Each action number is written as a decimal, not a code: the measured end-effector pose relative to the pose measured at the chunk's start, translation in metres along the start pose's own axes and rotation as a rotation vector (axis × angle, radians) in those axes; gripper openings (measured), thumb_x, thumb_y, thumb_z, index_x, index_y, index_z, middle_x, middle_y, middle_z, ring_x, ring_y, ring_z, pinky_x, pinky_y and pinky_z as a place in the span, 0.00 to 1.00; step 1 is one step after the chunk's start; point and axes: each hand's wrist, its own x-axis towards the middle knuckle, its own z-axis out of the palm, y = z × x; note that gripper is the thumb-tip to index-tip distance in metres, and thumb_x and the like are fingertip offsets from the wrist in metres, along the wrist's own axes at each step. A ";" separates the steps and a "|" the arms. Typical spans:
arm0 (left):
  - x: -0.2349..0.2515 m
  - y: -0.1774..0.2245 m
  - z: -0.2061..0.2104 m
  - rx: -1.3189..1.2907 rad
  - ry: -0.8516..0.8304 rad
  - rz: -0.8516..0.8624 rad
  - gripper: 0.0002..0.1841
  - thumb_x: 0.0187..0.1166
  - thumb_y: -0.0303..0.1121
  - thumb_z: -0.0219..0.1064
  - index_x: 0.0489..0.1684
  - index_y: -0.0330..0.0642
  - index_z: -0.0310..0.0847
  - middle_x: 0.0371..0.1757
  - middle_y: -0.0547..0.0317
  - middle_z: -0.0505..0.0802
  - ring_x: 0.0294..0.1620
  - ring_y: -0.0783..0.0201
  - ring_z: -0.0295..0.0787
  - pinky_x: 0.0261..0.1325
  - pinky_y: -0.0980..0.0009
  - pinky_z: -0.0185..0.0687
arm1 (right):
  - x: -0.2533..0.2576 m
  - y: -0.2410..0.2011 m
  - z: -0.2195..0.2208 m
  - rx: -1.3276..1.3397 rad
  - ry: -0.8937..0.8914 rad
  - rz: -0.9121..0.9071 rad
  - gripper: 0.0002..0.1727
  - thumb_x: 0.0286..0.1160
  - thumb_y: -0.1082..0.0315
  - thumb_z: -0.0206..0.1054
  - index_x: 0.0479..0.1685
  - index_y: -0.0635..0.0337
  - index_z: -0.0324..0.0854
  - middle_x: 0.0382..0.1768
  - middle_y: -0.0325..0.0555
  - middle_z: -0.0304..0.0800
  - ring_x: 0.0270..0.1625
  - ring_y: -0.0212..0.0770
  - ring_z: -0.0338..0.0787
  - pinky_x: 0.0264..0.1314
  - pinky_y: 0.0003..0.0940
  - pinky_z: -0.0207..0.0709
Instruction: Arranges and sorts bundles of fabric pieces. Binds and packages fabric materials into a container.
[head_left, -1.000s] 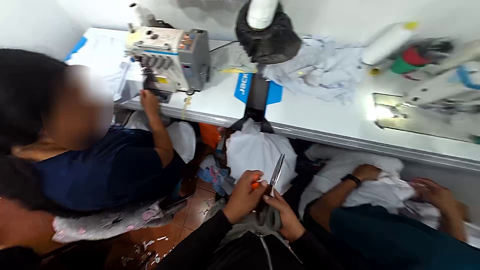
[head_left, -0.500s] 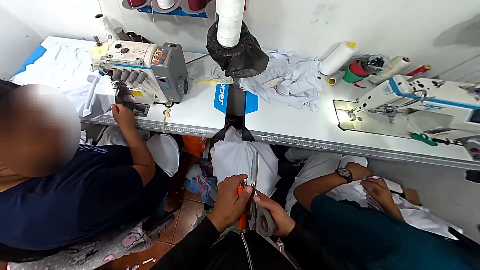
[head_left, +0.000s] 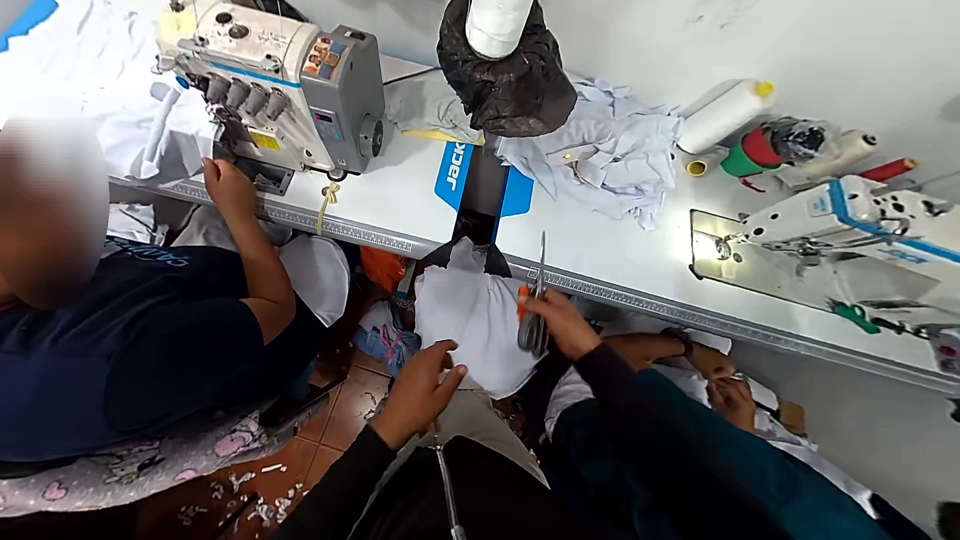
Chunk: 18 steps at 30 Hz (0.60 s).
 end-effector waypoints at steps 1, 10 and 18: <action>-0.006 -0.008 0.001 -0.012 0.037 -0.051 0.26 0.88 0.48 0.58 0.73 0.36 0.79 0.53 0.46 0.93 0.57 0.52 0.92 0.66 0.49 0.85 | 0.020 -0.023 -0.019 -0.193 0.011 0.071 0.19 0.87 0.62 0.63 0.66 0.68 0.76 0.49 0.58 0.86 0.49 0.49 0.85 0.57 0.50 0.78; -0.066 -0.054 0.036 -0.001 0.276 -0.387 0.23 0.84 0.43 0.61 0.66 0.33 0.84 0.52 0.46 0.94 0.50 0.55 0.94 0.58 0.53 0.89 | 0.197 -0.047 -0.070 -0.285 -0.072 0.084 0.21 0.82 0.62 0.66 0.64 0.69 0.76 0.49 0.61 0.85 0.49 0.51 0.84 0.53 0.52 0.78; -0.060 -0.055 0.046 0.015 0.296 -0.436 0.23 0.84 0.42 0.62 0.66 0.32 0.84 0.51 0.43 0.94 0.50 0.50 0.93 0.60 0.50 0.87 | 0.212 -0.076 0.025 -0.035 -0.236 -0.011 0.26 0.91 0.53 0.58 0.75 0.64 0.68 0.56 0.59 0.83 0.54 0.49 0.84 0.57 0.48 0.78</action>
